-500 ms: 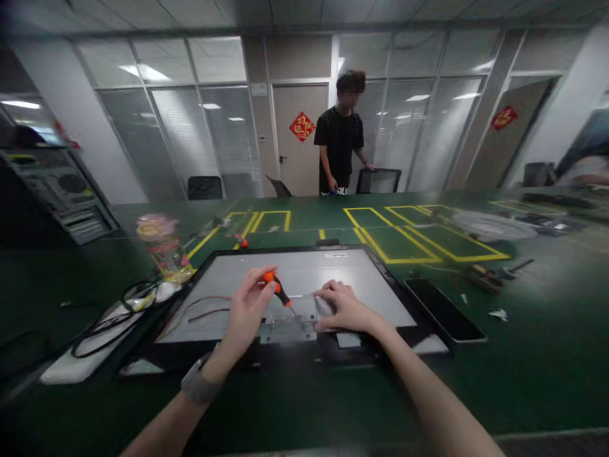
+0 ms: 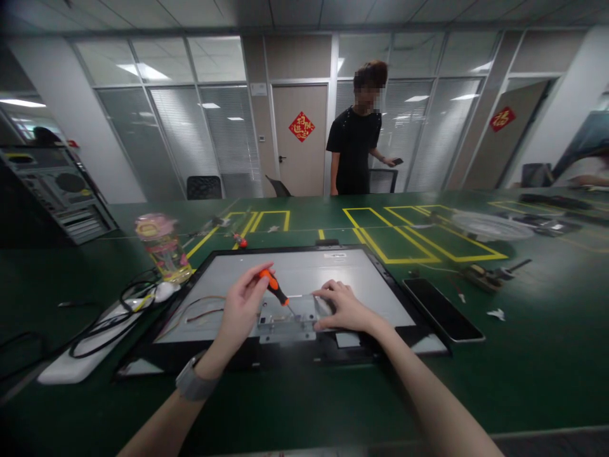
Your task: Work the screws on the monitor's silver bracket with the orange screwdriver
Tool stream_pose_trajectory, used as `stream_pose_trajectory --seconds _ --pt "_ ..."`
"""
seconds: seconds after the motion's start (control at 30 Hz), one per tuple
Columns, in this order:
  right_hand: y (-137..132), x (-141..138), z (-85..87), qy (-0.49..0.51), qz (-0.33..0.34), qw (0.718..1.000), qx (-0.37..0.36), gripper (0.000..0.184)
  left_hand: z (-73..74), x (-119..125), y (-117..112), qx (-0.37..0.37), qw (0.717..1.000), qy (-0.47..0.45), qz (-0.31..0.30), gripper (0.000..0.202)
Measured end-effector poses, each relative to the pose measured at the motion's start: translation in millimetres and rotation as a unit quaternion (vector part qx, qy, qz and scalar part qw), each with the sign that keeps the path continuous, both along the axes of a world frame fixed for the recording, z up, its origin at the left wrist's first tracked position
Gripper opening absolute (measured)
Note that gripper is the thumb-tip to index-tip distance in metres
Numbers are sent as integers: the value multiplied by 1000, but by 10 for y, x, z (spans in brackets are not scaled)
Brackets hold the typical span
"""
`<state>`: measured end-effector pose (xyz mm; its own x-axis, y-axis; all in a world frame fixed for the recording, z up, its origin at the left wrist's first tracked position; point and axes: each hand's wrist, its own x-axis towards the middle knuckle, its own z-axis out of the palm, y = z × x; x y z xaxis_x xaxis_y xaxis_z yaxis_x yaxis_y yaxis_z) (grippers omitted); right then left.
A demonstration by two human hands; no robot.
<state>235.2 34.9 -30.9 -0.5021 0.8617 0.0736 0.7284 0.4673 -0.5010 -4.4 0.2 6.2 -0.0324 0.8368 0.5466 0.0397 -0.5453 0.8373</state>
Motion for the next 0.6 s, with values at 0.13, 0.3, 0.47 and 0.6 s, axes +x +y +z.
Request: stream_pose_trajectory --seconds 0.13,0.3,0.47,0.6 --pt "0 4 -2 -4 -3 1000 -4 71 12 9 -7 -11 1000 -13 -15 27" --pt "-4 6 4 0 -1 1000 -8 72 14 22 -23 27 1000 13 10 21" --pt "5 15 -10 -2 1 1000 -2 72 18 18 -44 -9 999 -24 -31 28" --pt "12 22 -18 -1 1 1000 2 73 23 25 -41 17 1000 -2 13 23"
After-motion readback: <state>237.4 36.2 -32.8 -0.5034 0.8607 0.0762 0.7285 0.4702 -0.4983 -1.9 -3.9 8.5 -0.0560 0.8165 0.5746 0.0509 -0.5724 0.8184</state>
